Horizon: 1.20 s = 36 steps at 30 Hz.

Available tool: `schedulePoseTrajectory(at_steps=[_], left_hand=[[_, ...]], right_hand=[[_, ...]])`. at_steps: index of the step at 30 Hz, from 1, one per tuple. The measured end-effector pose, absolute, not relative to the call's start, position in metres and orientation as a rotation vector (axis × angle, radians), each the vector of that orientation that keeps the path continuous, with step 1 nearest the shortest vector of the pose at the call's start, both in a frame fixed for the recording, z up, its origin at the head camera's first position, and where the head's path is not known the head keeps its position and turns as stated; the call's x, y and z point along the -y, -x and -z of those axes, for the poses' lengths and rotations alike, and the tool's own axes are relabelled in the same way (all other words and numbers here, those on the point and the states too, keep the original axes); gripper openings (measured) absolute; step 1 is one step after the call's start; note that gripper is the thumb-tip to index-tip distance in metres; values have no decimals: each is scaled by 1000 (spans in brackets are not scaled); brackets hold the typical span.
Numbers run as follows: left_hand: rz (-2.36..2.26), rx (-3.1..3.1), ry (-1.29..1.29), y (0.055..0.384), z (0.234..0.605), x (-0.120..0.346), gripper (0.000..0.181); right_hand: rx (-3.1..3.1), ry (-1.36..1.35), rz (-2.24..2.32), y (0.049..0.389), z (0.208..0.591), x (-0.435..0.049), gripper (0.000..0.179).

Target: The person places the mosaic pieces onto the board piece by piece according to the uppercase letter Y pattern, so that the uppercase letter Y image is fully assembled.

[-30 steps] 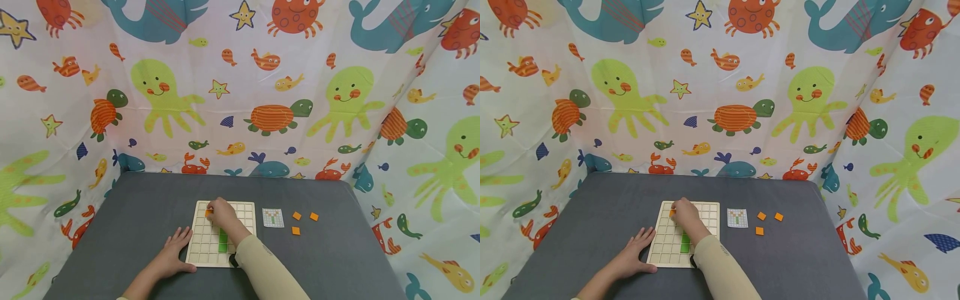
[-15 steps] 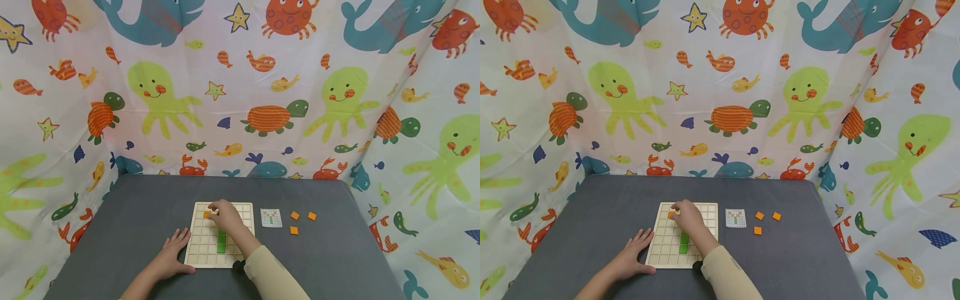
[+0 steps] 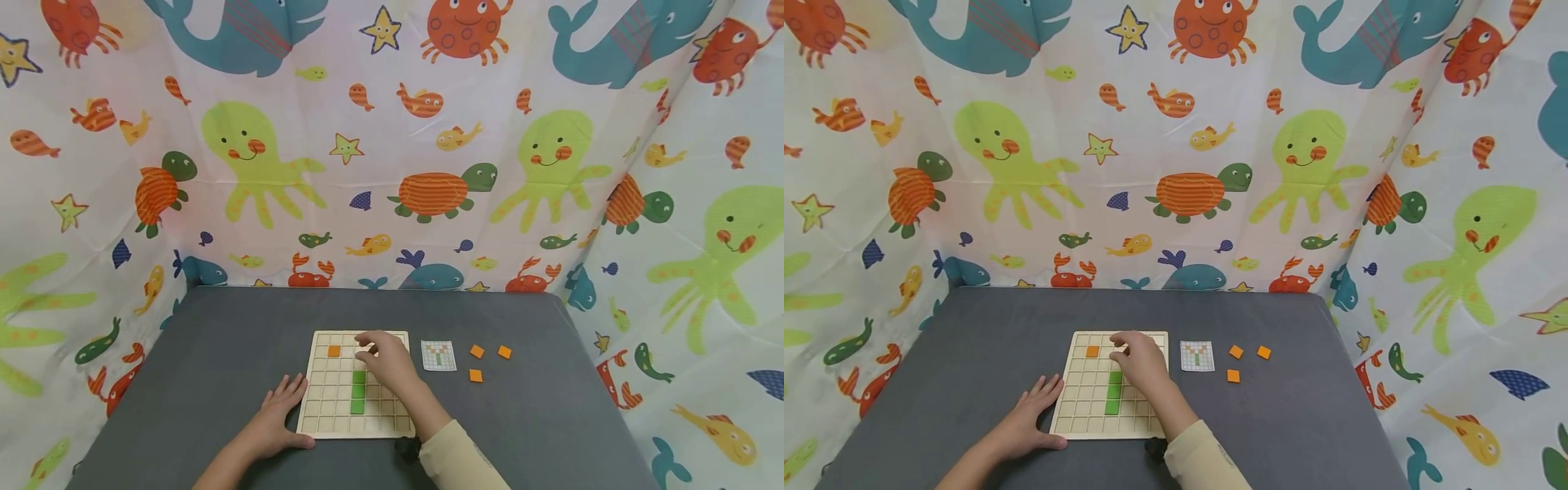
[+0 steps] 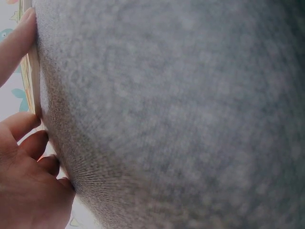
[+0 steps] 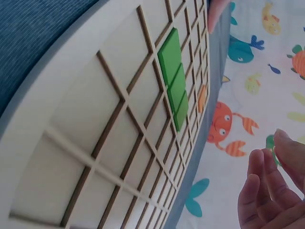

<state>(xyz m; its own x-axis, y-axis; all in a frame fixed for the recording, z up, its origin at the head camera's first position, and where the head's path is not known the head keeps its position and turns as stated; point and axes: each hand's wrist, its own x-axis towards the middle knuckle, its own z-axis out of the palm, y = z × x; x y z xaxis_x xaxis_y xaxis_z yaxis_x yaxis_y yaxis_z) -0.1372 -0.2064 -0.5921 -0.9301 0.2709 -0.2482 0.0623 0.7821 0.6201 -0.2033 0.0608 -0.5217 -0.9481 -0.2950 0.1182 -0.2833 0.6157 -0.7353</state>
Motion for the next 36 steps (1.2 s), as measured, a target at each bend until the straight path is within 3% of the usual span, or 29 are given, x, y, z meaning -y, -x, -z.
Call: schedulePoseTrajectory(at_steps=[36], left_hand=[[-924, -2638, -252, 134, 588, 206, 127]], right_hand=[[-2946, 253, 1430, 186, 523, -129, 31]])
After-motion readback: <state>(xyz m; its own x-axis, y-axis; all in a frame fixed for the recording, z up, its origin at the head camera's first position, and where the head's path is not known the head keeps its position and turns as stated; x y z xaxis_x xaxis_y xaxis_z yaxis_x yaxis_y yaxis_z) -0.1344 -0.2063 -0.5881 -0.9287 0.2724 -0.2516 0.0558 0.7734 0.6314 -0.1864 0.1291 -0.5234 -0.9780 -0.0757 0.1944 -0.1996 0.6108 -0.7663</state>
